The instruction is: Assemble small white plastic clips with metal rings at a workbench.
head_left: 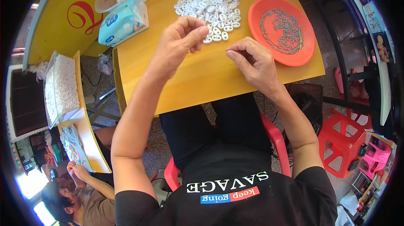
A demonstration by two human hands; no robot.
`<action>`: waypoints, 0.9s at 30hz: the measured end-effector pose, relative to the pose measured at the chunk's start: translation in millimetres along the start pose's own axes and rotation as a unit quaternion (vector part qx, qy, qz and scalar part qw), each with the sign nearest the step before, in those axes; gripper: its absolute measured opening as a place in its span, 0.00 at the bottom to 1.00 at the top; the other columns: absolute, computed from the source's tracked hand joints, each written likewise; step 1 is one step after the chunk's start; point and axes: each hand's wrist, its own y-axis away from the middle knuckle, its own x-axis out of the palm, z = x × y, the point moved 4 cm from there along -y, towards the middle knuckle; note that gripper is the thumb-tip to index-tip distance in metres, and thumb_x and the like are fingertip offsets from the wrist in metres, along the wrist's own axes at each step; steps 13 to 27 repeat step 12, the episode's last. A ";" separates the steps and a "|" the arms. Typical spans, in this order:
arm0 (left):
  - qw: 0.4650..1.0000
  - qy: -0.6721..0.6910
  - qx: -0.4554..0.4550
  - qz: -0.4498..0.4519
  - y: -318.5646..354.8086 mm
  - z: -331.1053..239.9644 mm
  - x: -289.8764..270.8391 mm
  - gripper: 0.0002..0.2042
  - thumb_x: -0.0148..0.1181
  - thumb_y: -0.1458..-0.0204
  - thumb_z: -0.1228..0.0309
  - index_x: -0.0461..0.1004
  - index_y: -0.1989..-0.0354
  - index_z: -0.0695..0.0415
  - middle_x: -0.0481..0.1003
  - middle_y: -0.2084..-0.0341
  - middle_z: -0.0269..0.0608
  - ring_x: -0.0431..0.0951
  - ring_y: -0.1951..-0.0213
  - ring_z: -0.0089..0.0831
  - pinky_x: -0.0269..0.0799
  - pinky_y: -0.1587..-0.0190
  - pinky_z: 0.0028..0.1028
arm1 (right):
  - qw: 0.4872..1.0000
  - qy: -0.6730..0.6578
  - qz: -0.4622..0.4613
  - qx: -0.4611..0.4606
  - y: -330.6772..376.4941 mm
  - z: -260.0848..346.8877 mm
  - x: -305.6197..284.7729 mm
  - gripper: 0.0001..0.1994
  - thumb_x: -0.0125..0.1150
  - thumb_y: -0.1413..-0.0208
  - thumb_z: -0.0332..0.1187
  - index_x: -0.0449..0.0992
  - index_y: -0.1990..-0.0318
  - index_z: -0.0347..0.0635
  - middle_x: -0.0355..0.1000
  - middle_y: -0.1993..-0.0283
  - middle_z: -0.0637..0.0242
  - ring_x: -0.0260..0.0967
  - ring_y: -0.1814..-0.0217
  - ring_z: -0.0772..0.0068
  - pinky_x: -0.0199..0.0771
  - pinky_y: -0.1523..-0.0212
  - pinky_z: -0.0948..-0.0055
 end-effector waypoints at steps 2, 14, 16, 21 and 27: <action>0.981 0.190 -0.034 -0.014 13.6 1.5 14.6 0.08 0.61 0.41 0.69 0.72 0.59 0.58 0.73 0.73 0.31 0.71 0.73 0.19 0.65 0.69 0.19 | 1.000 -0.016 -0.005 0.017 -2.0 3.8 4.5 0.04 0.65 0.45 0.24 0.76 0.65 0.33 0.71 0.71 0.65 0.68 0.74 0.77 0.69 0.72 0.78; 0.922 0.379 -0.074 -0.011 37.9 3.8 35.9 0.08 0.60 0.41 0.70 0.71 0.57 0.57 0.74 0.69 0.36 0.73 0.71 0.24 0.67 0.67 0.21 | 0.984 -0.071 -0.095 -0.130 -15.5 26.2 16.6 0.03 0.62 0.42 0.24 0.77 0.61 0.36 0.74 0.57 0.63 0.75 0.66 0.75 0.79 0.64 0.78; 0.922 0.379 -0.074 -0.011 37.9 3.8 35.9 0.08 0.60 0.41 0.70 0.71 0.57 0.57 0.74 0.69 0.36 0.73 0.71 0.24 0.67 0.67 0.21 | 0.984 -0.071 -0.095 -0.130 -15.5 26.2 16.6 0.03 0.62 0.42 0.24 0.77 0.61 0.36 0.74 0.57 0.63 0.75 0.66 0.75 0.79 0.64 0.78; 0.922 0.379 -0.074 -0.011 37.9 3.8 35.9 0.08 0.60 0.41 0.70 0.71 0.57 0.57 0.74 0.69 0.36 0.73 0.71 0.24 0.67 0.67 0.21 | 0.984 -0.071 -0.095 -0.130 -15.5 26.2 16.6 0.03 0.62 0.42 0.24 0.77 0.61 0.36 0.74 0.57 0.63 0.75 0.66 0.75 0.79 0.64 0.78; 0.922 0.379 -0.074 -0.011 37.9 3.8 35.9 0.08 0.60 0.41 0.70 0.71 0.57 0.57 0.74 0.69 0.36 0.73 0.71 0.24 0.67 0.67 0.21 | 0.984 -0.071 -0.095 -0.130 -15.5 26.2 16.6 0.03 0.62 0.42 0.24 0.77 0.61 0.36 0.74 0.57 0.63 0.75 0.66 0.75 0.79 0.64 0.78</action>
